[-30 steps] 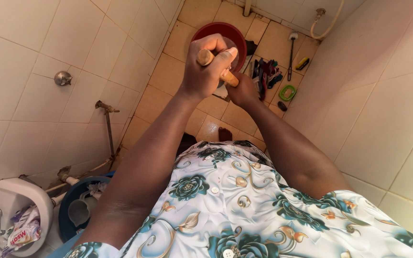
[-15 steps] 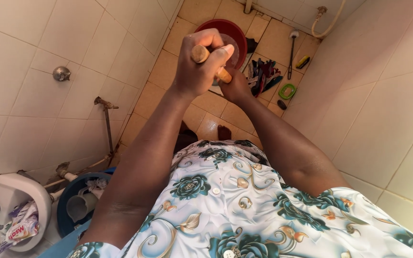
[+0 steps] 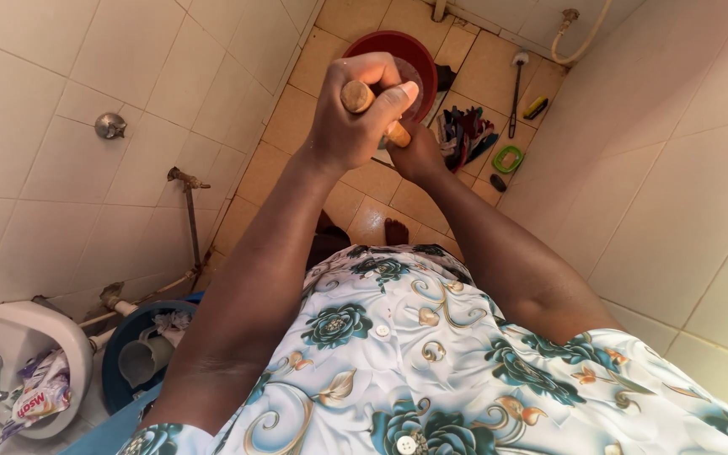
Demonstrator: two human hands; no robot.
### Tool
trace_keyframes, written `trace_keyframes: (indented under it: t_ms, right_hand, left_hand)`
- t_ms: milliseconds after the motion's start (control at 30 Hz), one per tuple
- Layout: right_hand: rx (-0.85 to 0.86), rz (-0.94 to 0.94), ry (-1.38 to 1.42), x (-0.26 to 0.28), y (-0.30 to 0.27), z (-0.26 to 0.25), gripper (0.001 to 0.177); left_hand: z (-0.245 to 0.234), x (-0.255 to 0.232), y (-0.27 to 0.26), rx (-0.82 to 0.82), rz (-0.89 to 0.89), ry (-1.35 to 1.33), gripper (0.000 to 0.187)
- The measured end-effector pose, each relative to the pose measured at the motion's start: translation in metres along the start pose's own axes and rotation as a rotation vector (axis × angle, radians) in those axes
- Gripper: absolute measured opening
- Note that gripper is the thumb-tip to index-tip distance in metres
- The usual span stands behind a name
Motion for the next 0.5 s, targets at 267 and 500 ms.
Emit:
trace_keyframes:
  t_ms: [267, 500]
  right_hand:
    - [0.075, -0.014, -0.057, -0.007, -0.002, -0.010, 0.022]
    - [0.059, 0.047, -0.116, -0.016, -0.007, -0.010, 0.023]
  left_hand:
    - [0.008, 0.008, 0.004, 0.081, 0.194, 0.114, 0.030]
    - [0.000, 0.017, 0.006, 0.032, -0.012, -0.026, 0.029]
Point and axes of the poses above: each hand's wrist, its own y-axis towards the middle knuckle, its own z-axis out of the palm, x = y × z, the point moved 4 cm from there along y, towards the middle knuckle, and after that the axes turned 5 degrees about -z, right-handed, at the moved point
